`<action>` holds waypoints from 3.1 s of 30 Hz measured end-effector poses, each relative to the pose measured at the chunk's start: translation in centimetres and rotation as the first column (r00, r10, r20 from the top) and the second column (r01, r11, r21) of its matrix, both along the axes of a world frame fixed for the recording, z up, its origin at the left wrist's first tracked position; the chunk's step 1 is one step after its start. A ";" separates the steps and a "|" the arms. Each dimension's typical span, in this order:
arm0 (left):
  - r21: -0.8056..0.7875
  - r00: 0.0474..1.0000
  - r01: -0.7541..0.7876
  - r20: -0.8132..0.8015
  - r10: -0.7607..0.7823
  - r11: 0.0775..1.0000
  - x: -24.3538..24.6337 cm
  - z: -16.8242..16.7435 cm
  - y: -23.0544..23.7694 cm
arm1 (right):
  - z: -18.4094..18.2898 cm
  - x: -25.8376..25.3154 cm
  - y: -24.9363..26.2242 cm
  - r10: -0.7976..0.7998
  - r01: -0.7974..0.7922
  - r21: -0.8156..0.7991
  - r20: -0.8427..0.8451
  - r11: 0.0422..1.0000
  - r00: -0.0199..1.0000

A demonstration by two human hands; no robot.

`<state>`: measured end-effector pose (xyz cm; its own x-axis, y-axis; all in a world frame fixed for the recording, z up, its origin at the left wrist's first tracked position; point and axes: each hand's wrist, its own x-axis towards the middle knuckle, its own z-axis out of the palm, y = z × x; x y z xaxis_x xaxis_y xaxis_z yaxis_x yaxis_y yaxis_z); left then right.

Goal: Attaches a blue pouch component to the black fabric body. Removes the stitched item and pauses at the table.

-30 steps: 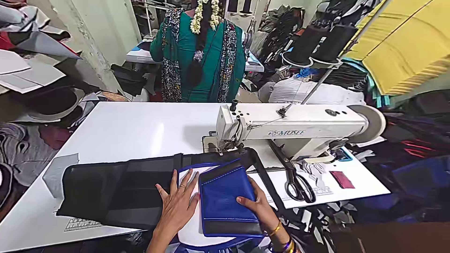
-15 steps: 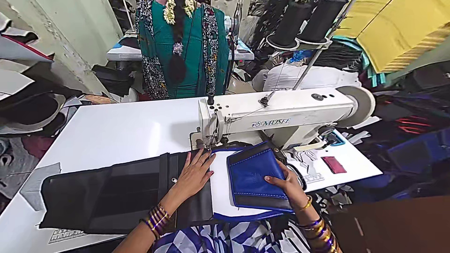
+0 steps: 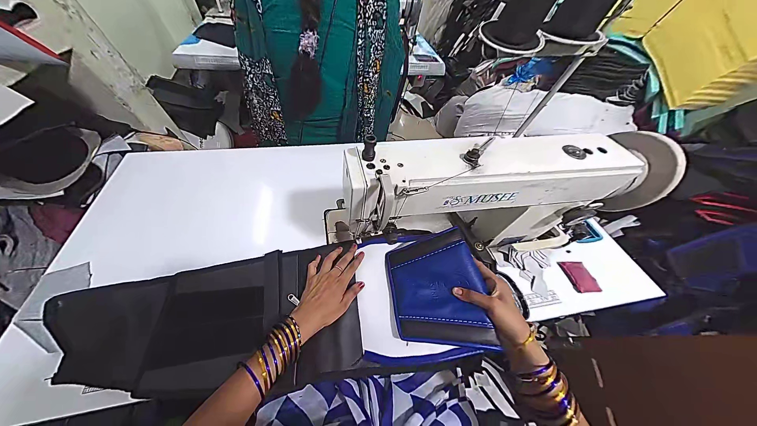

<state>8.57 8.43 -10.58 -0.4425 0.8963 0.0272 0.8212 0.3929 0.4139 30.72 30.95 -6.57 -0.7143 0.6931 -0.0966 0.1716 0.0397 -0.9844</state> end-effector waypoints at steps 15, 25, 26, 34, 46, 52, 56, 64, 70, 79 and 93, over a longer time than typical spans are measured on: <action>-0.035 0.999 -0.033 0.008 0.034 0.999 0.2 0.4 0.9 | 0.4 -0.6 0.3 -0.003 0.002 0.028 0.036 1.000 0.999; -0.178 0.992 -0.073 0.089 0.090 0.981 1.3 1.8 1.7 | 1.3 -1.5 1.2 0.027 -0.041 0.092 0.144 0.995 0.989; -0.167 0.991 -0.079 0.095 0.096 0.983 2.1 2.0 1.7 | 1.3 -1.5 1.2 0.034 -0.049 0.101 0.147 0.994 0.989; -0.124 0.989 -0.109 0.091 0.121 0.986 7.5 0.8 2.6 | 1.5 0.0 4.3 0.004 -0.178 0.498 0.331 0.849 0.944; -0.031 0.991 -0.137 0.000 0.137 0.990 7.6 0.1 3.0 | -2.0 0.7 8.3 -0.608 0.001 0.941 0.217 0.337 0.764; 0.059 0.989 -0.134 -0.049 0.137 0.989 9.2 -0.9 1.6 | -1.7 1.0 8.6 -0.584 -0.037 0.931 0.258 0.363 0.770; 0.058 0.989 -0.140 -0.049 0.142 0.989 9.6 -1.0 1.4 | 1.1 1.3 8.5 -0.536 -0.104 0.898 0.343 0.427 0.772; 0.046 0.989 -0.148 -0.021 0.149 0.988 9.0 -0.7 2.1 | 0.8 0.3 -5.7 0.342 -0.265 0.894 0.138 0.360 0.930; -0.196 0.971 0.067 0.238 -0.018 0.978 6.2 3.2 1.3 | -4.6 -0.5 -8.5 0.504 -0.367 0.899 0.207 0.241 0.838; 0.254 0.948 0.319 -0.096 -0.304 0.913 6.4 -1.1 -7.7 | -5.7 -0.5 -7.9 0.536 -0.302 0.936 0.164 0.180 0.828; 0.323 0.911 0.277 -0.388 -0.141 0.905 7.3 -3.0 -7.0 | -6.4 -0.5 -8.7 0.500 -0.238 0.960 0.135 0.149 0.856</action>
